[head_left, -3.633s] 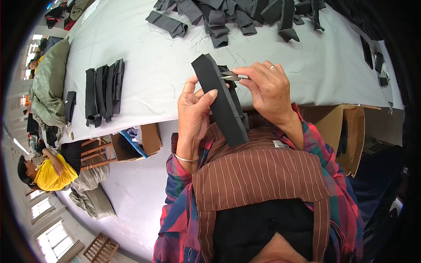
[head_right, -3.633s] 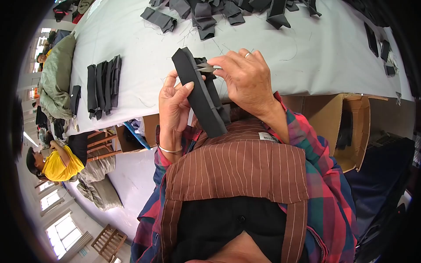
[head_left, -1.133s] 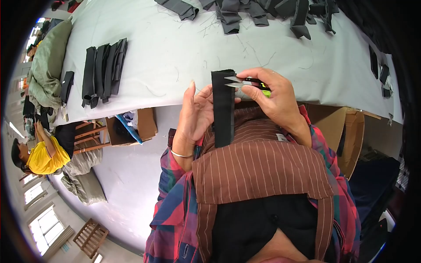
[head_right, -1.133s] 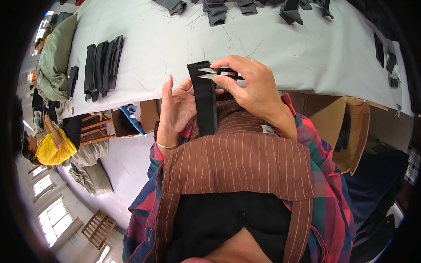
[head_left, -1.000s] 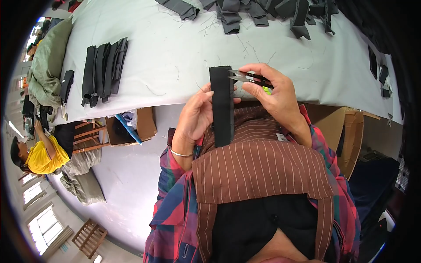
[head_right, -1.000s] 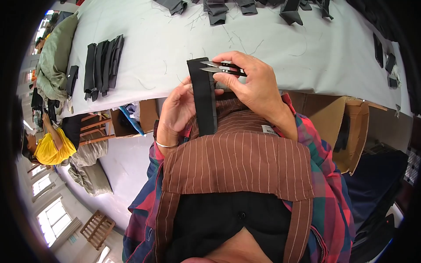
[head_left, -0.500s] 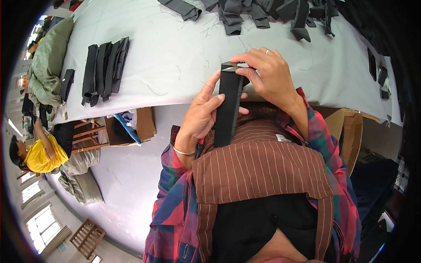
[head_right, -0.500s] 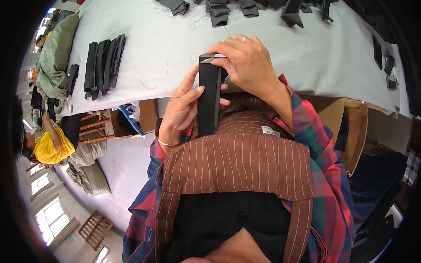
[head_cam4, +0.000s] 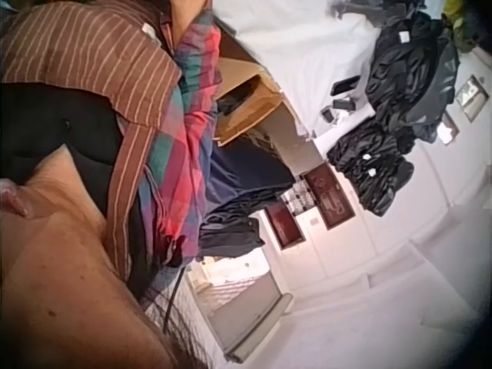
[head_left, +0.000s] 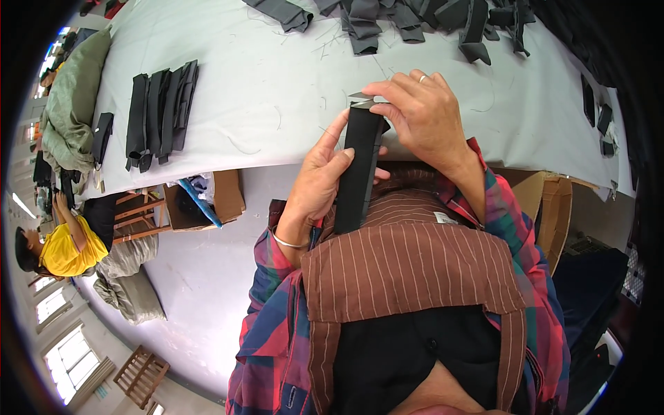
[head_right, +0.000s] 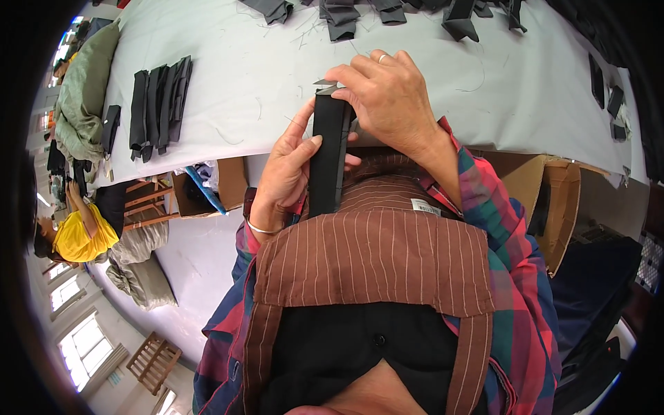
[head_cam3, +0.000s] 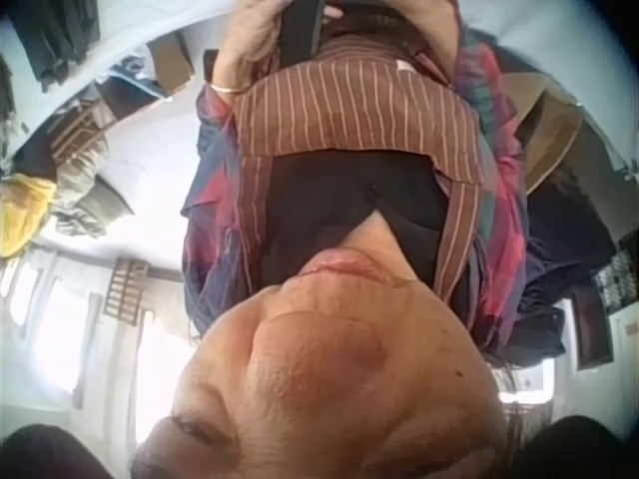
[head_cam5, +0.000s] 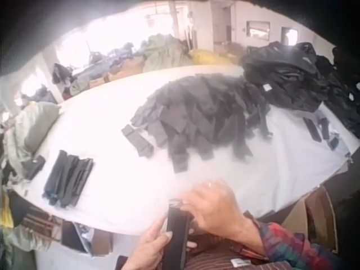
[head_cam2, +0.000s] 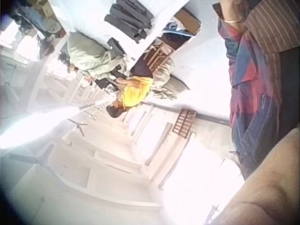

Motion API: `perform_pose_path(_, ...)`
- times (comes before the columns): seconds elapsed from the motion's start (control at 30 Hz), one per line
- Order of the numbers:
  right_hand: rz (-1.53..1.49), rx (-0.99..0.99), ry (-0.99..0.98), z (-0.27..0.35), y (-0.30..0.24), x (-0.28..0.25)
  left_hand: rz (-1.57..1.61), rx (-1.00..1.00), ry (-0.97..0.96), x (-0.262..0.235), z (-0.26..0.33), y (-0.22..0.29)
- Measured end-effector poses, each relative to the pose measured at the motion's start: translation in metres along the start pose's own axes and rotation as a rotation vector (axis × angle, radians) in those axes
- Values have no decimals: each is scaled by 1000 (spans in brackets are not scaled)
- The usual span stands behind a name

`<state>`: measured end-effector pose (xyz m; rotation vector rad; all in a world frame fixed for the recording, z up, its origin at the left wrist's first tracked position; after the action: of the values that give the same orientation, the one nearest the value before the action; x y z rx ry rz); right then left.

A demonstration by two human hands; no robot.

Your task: Trimming excess threads from pre-sewn fabric components using thread snips at a factory workstation.

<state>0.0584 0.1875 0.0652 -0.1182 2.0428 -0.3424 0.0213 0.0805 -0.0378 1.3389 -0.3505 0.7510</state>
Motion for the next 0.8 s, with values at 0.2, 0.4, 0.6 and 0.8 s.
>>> perform_pose_path(0.2,-84,69,18,2,8,6,-24,-16,-4,2,-3,-4)
perform_pose_path(0.4,-484,397,171,13,54,-4,-35,-15,37,-2,-2,-5)
perform_pose_path(0.6,-144,113,32,15,10,-1,-52,-12,102,-9,-2,-7)
perform_pose_path(0.8,-86,84,70,12,2,2,-133,-12,62,-4,-4,-6)
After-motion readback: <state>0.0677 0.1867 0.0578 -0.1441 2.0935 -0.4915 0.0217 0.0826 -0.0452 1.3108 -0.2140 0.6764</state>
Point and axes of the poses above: each hand's wrist, its own z-axis away from the middle knuckle, its own x-axis out of the palm, y = z × x, the point moved 10 cm from there along -z, towards the middle knuckle, and after that the axes turned 8 degrees about -y, right-handed, at the moved point
